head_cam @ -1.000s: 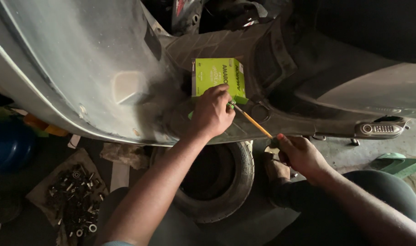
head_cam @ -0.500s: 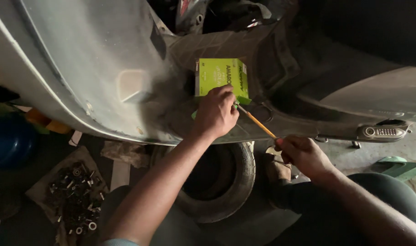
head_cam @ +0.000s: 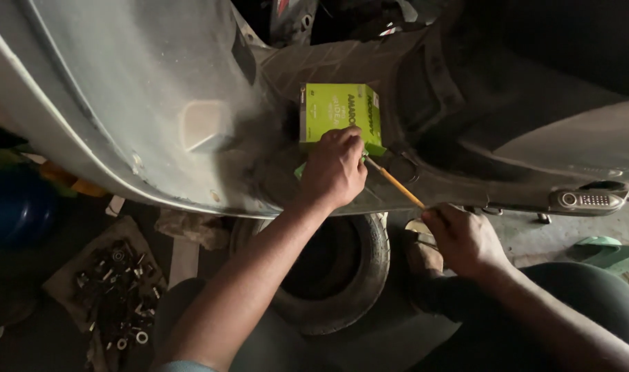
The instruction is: Replacing the battery of a scooter.
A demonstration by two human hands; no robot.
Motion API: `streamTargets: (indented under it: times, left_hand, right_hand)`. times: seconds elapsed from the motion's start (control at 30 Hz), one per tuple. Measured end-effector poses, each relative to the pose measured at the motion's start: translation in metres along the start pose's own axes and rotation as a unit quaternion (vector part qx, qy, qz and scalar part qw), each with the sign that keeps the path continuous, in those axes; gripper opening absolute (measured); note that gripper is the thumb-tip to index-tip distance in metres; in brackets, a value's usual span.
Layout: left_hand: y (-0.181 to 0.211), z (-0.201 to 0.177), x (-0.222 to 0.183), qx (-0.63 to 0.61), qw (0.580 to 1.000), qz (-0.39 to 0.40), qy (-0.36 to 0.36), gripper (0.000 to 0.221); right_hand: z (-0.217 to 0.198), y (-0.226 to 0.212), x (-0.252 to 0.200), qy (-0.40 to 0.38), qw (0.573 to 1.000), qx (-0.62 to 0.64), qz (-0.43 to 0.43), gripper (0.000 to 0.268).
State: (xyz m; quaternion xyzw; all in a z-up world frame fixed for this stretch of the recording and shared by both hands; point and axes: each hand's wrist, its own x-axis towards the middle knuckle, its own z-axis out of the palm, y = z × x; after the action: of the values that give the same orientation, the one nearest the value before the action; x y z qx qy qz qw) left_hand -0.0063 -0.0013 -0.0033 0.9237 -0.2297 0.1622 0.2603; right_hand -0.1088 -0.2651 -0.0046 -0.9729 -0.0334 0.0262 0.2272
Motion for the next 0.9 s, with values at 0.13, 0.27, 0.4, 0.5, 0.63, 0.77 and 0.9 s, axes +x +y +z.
streamTargets:
  times: [0.13, 0.27, 0.4, 0.5, 0.63, 0.77, 0.9]
  left_hand:
    - [0.001, -0.003, 0.002, -0.006, 1.0, 0.001, -0.009, 0.026]
    - [-0.007, 0.003, 0.0, -0.006, 1.0, -0.011, 0.004, 0.024]
    - [-0.002, -0.012, -0.006, -0.013, 0.997, 0.015, 0.07, 0.022]
    - [0.017, -0.029, -0.019, -0.051, 0.992, 0.031, 0.113, 0.018]
    - [0.053, -0.022, -0.054, -0.176, 0.981, -0.04, -0.065, 0.011]
    - [0.088, -0.02, -0.073, -0.225, 0.973, 0.028, -0.029, 0.029]
    - [0.089, -0.013, -0.074, -0.226, 0.973, 0.001, -0.039, 0.024]
  right_hand:
    - [0.032, 0.057, 0.008, -0.181, 0.886, 0.373, 0.208, 0.036]
    - [0.01, 0.016, 0.016, -0.143, 0.883, 0.39, 0.219, 0.036]
    - [-0.011, 0.002, 0.02, -0.13, 0.986, 0.071, 0.076, 0.038]
    - [-0.009, 0.022, 0.023, -0.179, 0.954, 0.186, 0.151, 0.033]
    - [-0.018, 0.012, 0.015, -0.149, 0.785, 0.531, 0.284, 0.03]
    - [-0.027, -0.029, 0.017, -0.118, 0.711, 0.643, 0.261, 0.029]
    - [-0.014, -0.041, 0.021, -0.135, 0.679, 0.676, 0.251, 0.028]
